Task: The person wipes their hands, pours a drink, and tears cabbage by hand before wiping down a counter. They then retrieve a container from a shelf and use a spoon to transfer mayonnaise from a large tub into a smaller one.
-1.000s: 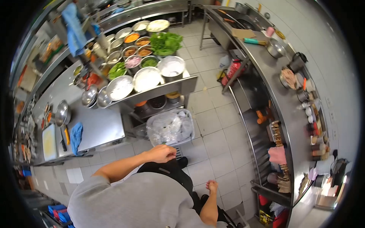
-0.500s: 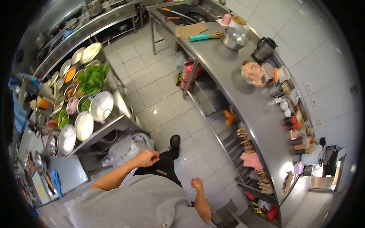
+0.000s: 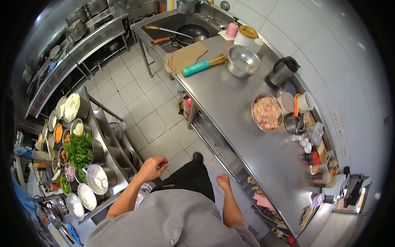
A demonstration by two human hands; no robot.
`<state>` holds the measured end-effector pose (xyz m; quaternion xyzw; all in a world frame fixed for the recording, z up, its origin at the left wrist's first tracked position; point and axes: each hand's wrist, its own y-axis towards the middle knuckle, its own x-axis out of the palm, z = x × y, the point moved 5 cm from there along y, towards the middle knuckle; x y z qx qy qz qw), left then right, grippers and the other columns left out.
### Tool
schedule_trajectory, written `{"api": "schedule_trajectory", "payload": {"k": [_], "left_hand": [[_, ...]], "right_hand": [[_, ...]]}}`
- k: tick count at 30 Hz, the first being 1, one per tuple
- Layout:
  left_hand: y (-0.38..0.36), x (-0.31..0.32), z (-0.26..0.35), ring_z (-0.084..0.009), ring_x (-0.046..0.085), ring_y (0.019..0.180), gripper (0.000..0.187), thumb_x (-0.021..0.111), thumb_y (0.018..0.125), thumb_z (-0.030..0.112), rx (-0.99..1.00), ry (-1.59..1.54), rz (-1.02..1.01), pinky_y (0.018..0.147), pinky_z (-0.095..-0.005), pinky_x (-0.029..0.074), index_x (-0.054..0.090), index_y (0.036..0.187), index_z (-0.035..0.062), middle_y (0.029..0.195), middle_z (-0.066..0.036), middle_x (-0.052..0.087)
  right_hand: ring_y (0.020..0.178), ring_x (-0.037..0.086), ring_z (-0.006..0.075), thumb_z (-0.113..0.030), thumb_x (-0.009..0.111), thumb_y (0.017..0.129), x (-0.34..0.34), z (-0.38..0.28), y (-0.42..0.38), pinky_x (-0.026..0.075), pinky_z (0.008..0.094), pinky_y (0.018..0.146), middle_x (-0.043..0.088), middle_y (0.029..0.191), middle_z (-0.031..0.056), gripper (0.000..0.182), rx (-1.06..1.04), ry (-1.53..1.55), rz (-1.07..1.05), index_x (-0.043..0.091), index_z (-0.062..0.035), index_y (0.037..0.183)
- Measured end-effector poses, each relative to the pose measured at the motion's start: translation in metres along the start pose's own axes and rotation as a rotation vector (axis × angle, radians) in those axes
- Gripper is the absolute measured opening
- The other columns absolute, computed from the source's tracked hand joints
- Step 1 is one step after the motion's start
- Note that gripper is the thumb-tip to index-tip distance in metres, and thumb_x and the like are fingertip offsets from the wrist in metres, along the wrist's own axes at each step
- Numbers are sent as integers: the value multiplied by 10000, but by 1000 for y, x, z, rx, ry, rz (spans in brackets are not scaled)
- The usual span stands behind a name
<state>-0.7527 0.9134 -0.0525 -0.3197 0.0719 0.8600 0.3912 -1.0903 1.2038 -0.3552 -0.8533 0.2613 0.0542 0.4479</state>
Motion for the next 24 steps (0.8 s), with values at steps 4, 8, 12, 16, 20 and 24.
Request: {"api": "schedule_trajectory", "payload": {"k": [4,8,12,16,20,24], "left_hand": [[37,-24,-28,-364,669,754,136,672,932,166,-153,-28,4,694,-444,526,678,962,34,841,-170,698],[82,-65,-55,-372,666,752,127,675,922,146,-279,-57,86,700,-445,528,690,959,26,826,-177,696],[122,-135,-66,-377,664,779,125,680,914,133,-382,-36,254,716,-450,525,699,943,13,837,-185,690],[130,-203,-80,-396,655,842,149,676,924,152,-550,-46,441,737,-465,516,691,951,7,884,-184,691],[131,-248,-107,-386,656,841,158,683,935,161,-533,-57,628,743,-466,513,676,983,10,890,-172,684],[130,-279,-157,-369,652,858,168,666,949,174,-544,-143,733,751,-456,509,660,987,11,925,-155,686]], "right_hand": [[759,661,127,-114,677,958,67,-144,56,533,294,673,700,860,37,95,-300,-160,-147,682,-43,1021],[827,656,115,-140,710,958,149,-286,93,533,270,769,706,901,29,175,-522,-230,-414,684,-22,1084],[840,640,103,-141,715,960,215,-441,102,531,266,768,703,932,25,201,-617,-366,-702,683,-22,1118],[828,612,80,-150,692,982,290,-569,99,526,264,757,661,899,-10,204,-645,-518,-962,675,-30,1147],[785,581,62,-137,689,979,376,-664,111,495,237,696,663,911,-3,192,-608,-476,-1101,674,-33,1140],[793,598,68,-156,690,984,471,-727,101,481,242,685,663,910,-21,195,-590,-591,-1102,670,-53,1149]]}}
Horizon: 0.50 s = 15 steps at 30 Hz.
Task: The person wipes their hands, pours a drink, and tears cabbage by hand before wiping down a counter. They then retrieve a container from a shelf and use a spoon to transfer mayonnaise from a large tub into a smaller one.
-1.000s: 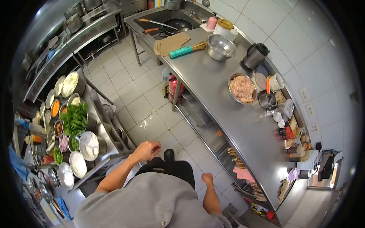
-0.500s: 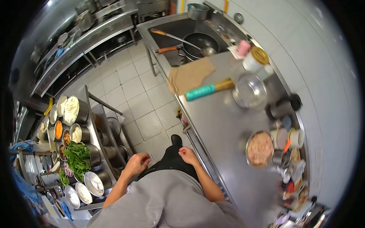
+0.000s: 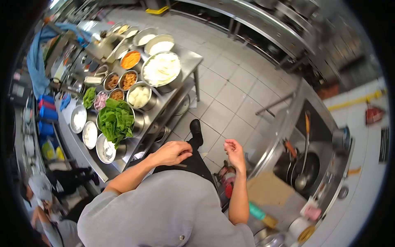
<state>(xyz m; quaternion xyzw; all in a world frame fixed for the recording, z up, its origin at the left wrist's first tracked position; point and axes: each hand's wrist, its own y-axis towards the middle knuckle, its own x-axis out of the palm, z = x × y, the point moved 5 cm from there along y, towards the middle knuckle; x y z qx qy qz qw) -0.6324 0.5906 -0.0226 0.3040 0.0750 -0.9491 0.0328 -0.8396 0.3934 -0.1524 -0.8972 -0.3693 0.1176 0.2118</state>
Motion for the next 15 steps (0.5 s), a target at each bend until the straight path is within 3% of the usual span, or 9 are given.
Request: {"api": "schedule_trajectory", "payload": {"k": [5,9,10,12,14,15], "left_hand": [[57,-53,-38,-351,652,855,142,671,944,161,-56,-68,136,752,-445,515,660,990,28,921,-137,677],[92,-105,-57,-353,656,895,128,678,935,156,-59,-97,318,776,-457,516,661,986,40,912,-132,670],[98,-117,-63,-341,638,980,145,693,924,147,-117,-62,334,828,-435,516,661,1017,41,975,-127,656],[103,-141,-69,-344,599,1109,242,731,893,150,-114,-13,552,939,-429,496,664,1105,55,1129,-133,634],[99,-166,-62,-374,542,1231,388,777,849,167,-186,149,925,1048,-472,442,649,1199,57,1304,-146,581],[98,-168,-72,-404,499,1309,483,805,815,189,-254,193,1006,1102,-518,396,638,1246,47,1403,-171,540]], "right_hand": [[792,603,77,-158,689,984,34,-48,101,488,253,690,671,905,-10,205,72,-132,-143,670,-49,1157],[786,596,78,-151,690,984,75,-103,179,494,259,699,671,911,-3,220,13,-196,-304,666,-31,1167],[785,594,77,-148,690,983,84,-113,195,496,260,702,670,912,-2,224,-10,-217,-344,665,-26,1169],[813,583,74,-131,690,980,105,-148,221,495,259,726,670,938,2,223,-63,-299,-393,665,-6,1163],[833,578,76,-125,689,980,124,-179,249,494,255,741,670,955,5,219,-166,-360,-460,667,-5,1161],[858,574,88,-121,689,978,135,-195,262,492,255,762,671,996,20,231,-252,-398,-477,670,-2,1175]]}}
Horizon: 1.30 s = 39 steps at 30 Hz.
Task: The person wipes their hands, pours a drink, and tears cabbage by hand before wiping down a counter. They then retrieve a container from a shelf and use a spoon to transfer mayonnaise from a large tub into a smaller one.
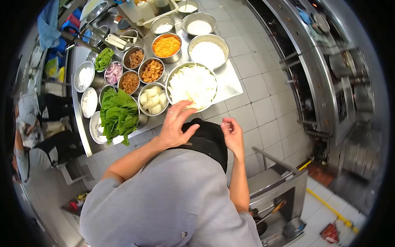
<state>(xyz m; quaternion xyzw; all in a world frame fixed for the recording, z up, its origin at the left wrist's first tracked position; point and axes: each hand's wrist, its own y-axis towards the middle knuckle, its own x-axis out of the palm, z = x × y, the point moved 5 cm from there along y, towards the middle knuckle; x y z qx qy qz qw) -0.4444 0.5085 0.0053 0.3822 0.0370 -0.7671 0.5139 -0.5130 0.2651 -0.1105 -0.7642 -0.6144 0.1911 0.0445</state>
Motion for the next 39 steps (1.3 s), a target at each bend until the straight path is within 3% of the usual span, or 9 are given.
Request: {"api": "schedule_trajectory", "payload": {"k": [4,8,10,14,20,24,31,36,39], "left_hand": [[20,14,-27,-494,271,1496,801,817,826,309,-298,149,162,1206,-566,255,448,1480,31,1589,-261,341],[46,42,-23,-478,254,1506,832,797,846,355,-432,273,242,1215,-581,219,418,1516,41,1617,-228,334],[53,49,-29,-466,275,1501,797,793,853,338,-472,339,300,1211,-578,227,435,1501,44,1594,-205,385],[49,56,-41,-446,341,1471,575,788,864,283,-485,386,419,1182,-565,267,561,1337,48,1522,-183,489],[63,53,-10,-349,559,1142,437,784,864,222,-655,471,564,1005,-519,383,610,1225,49,1187,-145,606],[63,51,-21,-286,611,930,347,785,861,185,-693,329,616,866,-423,470,644,1138,30,1041,-114,620],[63,33,-23,-274,652,889,249,763,870,130,-678,44,598,803,-375,523,661,1053,-5,990,-132,650],[61,35,-30,-272,674,934,233,761,882,143,-607,186,522,797,-366,519,661,1033,-6,1001,-135,684],[60,28,-27,-265,677,896,219,763,891,160,-709,106,480,781,-362,514,659,1001,3,946,-117,698]], "right_hand": [[855,578,120,-124,690,969,2,-58,77,508,278,762,662,1086,58,325,-204,-30,-89,634,2,1264],[834,586,145,-139,688,967,20,-85,134,518,295,725,649,1138,88,407,-242,-59,-283,590,0,1337],[805,588,138,-150,667,984,24,-93,149,512,289,690,645,1130,93,385,-290,-141,-382,591,4,1328],[800,626,120,-148,646,1004,12,-74,182,533,272,684,656,1046,54,363,-54,72,-567,567,6,1323],[664,639,149,-126,669,986,2,-73,261,579,290,620,641,873,105,233,213,365,-230,535,16,1114],[572,610,140,-27,659,918,12,-74,295,560,256,521,591,704,64,221,99,330,-355,463,-68,825],[511,573,119,23,600,883,-21,-67,309,539,257,470,586,702,47,222,53,355,-332,441,-90,777],[716,651,125,-233,703,986,-34,-77,290,561,285,588,607,755,35,219,190,159,-487,539,-104,920],[734,626,108,-204,702,983,-52,-87,269,538,263,597,620,794,26,183,5,-79,-277,577,-71,977]]}}
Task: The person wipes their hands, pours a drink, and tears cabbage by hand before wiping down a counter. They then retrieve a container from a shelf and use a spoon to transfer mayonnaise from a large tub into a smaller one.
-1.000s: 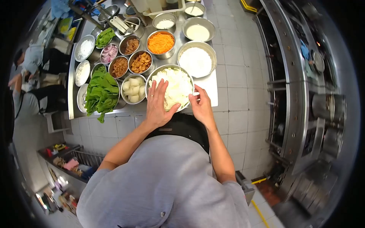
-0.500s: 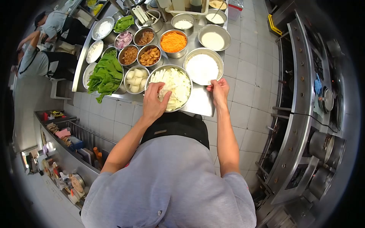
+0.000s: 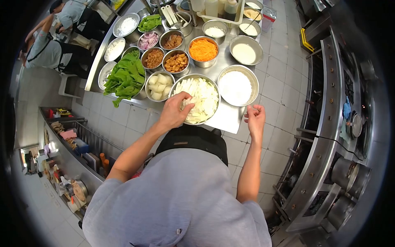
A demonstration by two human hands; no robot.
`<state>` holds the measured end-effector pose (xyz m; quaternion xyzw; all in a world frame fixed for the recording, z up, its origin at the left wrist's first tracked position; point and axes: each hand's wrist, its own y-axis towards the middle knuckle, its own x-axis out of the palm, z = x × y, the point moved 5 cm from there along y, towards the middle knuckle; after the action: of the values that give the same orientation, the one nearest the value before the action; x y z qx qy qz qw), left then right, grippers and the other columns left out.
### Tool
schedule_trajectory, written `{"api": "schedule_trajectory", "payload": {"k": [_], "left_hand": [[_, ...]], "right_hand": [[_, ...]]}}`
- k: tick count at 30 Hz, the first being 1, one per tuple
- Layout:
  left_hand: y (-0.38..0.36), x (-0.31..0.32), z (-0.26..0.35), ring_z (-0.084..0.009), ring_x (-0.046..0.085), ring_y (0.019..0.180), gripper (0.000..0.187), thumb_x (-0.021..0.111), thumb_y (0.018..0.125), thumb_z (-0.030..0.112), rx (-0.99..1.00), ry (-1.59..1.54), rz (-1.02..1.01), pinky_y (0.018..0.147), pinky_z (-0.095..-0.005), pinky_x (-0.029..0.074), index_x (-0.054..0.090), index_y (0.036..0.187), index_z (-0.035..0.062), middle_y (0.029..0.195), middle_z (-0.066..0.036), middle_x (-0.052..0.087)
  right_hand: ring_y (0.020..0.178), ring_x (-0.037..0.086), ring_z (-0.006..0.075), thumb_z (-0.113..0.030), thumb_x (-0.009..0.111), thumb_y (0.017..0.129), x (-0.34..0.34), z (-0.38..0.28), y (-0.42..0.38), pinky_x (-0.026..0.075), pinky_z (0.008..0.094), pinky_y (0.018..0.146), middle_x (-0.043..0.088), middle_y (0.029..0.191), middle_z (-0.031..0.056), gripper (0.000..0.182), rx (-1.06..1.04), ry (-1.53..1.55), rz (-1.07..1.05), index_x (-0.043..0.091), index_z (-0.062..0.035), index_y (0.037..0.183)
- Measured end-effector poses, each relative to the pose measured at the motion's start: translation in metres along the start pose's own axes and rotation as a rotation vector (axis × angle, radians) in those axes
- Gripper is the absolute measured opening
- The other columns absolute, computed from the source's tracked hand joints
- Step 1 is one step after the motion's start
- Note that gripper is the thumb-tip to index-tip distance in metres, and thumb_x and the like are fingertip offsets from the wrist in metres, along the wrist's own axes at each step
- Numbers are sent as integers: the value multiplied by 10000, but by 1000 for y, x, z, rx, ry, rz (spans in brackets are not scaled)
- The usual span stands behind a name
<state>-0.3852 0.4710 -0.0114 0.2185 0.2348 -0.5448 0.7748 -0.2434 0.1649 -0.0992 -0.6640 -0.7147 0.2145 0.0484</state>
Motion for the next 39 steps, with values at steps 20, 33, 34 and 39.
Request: {"api": "schedule_trajectory", "payload": {"k": [20,33,34,39], "left_hand": [[16,-12,-29,-319,637,1017,419,743,886,145,94,-55,133,869,-401,528,633,1267,12,1122,-150,623],[-2,-10,-12,-329,596,1019,339,736,877,185,233,-123,-93,922,-421,478,703,1175,27,1075,-144,604],[-2,-9,-13,-326,595,1018,336,747,866,184,232,-125,-74,921,-419,479,708,1157,18,1076,-143,607],[6,-7,-18,-323,594,1010,305,785,832,169,193,-210,26,910,-415,485,730,1069,-16,1052,-146,623]], "right_hand": [[610,568,203,-194,853,795,147,-71,-97,495,362,596,591,1037,95,480,-537,-424,-325,559,-31,1137],[651,467,76,-84,671,984,135,-41,-76,435,242,615,563,974,17,230,-398,16,-536,576,-44,1190],[650,476,70,-97,657,1000,133,-39,-73,439,240,607,573,966,10,228,-306,103,-573,567,-47,1203],[643,534,36,-138,625,1038,136,-55,-66,439,219,521,633,920,-6,245,-199,254,-554,543,-43,1249]]}}
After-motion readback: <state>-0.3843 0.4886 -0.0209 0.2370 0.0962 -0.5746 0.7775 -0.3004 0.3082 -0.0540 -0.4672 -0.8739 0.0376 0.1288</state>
